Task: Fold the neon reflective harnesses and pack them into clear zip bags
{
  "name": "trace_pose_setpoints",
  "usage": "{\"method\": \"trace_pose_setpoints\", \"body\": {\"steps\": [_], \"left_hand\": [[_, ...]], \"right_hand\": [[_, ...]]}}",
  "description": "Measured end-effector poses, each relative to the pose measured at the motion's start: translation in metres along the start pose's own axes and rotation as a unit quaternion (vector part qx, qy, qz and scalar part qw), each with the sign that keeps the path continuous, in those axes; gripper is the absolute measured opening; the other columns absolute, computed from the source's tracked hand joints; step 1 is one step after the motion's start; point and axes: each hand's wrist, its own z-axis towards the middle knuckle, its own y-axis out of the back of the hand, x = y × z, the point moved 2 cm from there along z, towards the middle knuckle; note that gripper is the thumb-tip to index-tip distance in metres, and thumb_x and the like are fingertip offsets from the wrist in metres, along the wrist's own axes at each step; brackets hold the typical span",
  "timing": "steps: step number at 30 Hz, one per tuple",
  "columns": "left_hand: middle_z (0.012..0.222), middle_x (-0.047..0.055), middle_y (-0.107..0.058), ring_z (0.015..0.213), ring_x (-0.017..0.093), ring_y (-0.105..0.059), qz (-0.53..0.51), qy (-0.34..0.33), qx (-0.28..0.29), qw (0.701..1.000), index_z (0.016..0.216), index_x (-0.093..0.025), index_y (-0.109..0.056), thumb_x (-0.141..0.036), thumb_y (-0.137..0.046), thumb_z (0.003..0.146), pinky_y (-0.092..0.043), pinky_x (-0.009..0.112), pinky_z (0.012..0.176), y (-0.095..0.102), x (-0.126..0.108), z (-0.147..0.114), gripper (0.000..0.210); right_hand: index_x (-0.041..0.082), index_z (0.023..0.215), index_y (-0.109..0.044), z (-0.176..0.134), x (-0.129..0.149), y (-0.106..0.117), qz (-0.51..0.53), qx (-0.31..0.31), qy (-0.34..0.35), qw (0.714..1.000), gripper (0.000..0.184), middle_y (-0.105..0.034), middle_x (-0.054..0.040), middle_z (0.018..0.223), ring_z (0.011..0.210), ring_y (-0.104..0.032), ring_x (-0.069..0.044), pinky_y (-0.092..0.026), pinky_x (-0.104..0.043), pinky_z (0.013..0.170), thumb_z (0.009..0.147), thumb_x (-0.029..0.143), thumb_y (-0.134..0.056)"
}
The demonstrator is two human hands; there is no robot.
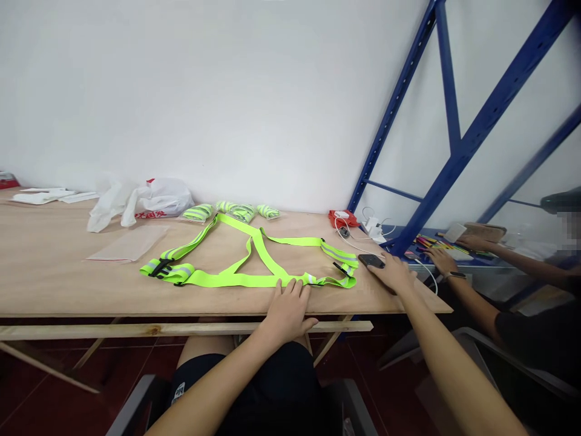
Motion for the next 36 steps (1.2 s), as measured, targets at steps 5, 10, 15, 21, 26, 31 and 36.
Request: {"method": "trace_pose_setpoints", "body": {"steps": [5,10,15,21,26,31,36], "left_hand": [[0.149,0.019,-0.048,0.139,0.034,-0.039,0.001,0.009,-0.009,1.0,0.144,-0.015,-0.044,-0.058,-0.056,0.091,-0.026,0.062,0.116,-0.003,-0.001,0.001,0.069],[0.15,0.02,-0.047,0.139,0.034,-0.039,-0.002,0.017,-0.016,1.0,0.145,-0.013,-0.042,-0.057,-0.054,0.092,-0.024,0.062,0.117,-0.004,-0.001,0.001,0.07],[0.15,0.018,-0.048,0.14,0.033,-0.039,-0.018,0.013,-0.014,1.0,0.147,-0.015,-0.04,-0.057,-0.052,0.093,-0.025,0.059,0.118,-0.002,0.001,0.0,0.069],[0.147,0.018,-0.051,0.138,0.033,-0.041,-0.013,0.021,-0.003,1.0,0.145,-0.015,-0.041,-0.054,-0.052,0.094,-0.026,0.06,0.117,0.001,-0.001,0.001,0.065],[0.144,0.018,-0.051,0.136,0.034,-0.042,-0.004,0.023,-0.006,1.0,0.143,-0.017,-0.045,-0.053,-0.054,0.093,-0.026,0.062,0.116,0.0,-0.002,0.003,0.062],[0.147,0.018,-0.049,0.138,0.034,-0.04,-0.001,0.028,-0.005,1.0,0.144,-0.017,-0.043,-0.053,-0.056,0.092,-0.025,0.062,0.117,-0.002,-0.002,0.001,0.065],[0.146,0.018,-0.049,0.137,0.035,-0.04,-0.001,0.035,-0.005,0.999,0.142,-0.018,-0.045,-0.051,-0.057,0.092,-0.024,0.063,0.116,-0.002,0.002,-0.001,0.061]], "right_hand": [[0.022,0.111,-0.067,-0.073,0.066,0.02,0.125,-0.119,0.221,0.96,0.034,-0.071,-0.0131,0.111,0.109,-0.064,-0.03,-0.049,-0.044,0.097,0.095,0.043,-0.046],[0.022,0.125,-0.064,-0.12,0.112,0.009,0.112,-0.038,0.417,0.901,0.034,-0.069,-0.0114,0.125,0.117,-0.062,-0.029,-0.049,-0.044,0.099,0.095,0.032,-0.052],[0.024,0.109,-0.072,-0.101,0.119,-0.004,0.113,0.017,0.401,0.909,0.029,-0.077,-0.0086,0.104,0.096,-0.071,-0.026,-0.052,-0.041,0.088,0.096,0.027,-0.045],[0.023,0.097,-0.075,-0.074,0.11,0.013,0.175,0.116,0.322,0.923,0.032,-0.078,-0.0068,0.099,0.087,-0.072,-0.027,-0.054,-0.037,0.08,0.093,0.036,-0.047],[0.023,0.094,-0.076,-0.055,0.109,0.022,0.192,0.166,0.296,0.921,0.03,-0.078,-0.0055,0.099,0.089,-0.072,-0.028,-0.054,-0.037,0.083,0.088,0.038,-0.051],[0.023,0.093,-0.078,-0.038,0.114,0.015,0.139,0.194,0.302,0.923,0.028,-0.078,-0.0058,0.101,0.091,-0.072,-0.029,-0.052,-0.037,0.084,0.087,0.038,-0.054],[0.029,0.096,-0.077,-0.038,0.106,0.011,0.005,0.171,0.307,0.936,0.035,-0.078,-0.0048,0.084,0.084,-0.072,-0.029,-0.05,-0.033,0.073,0.087,0.056,-0.058]]}}
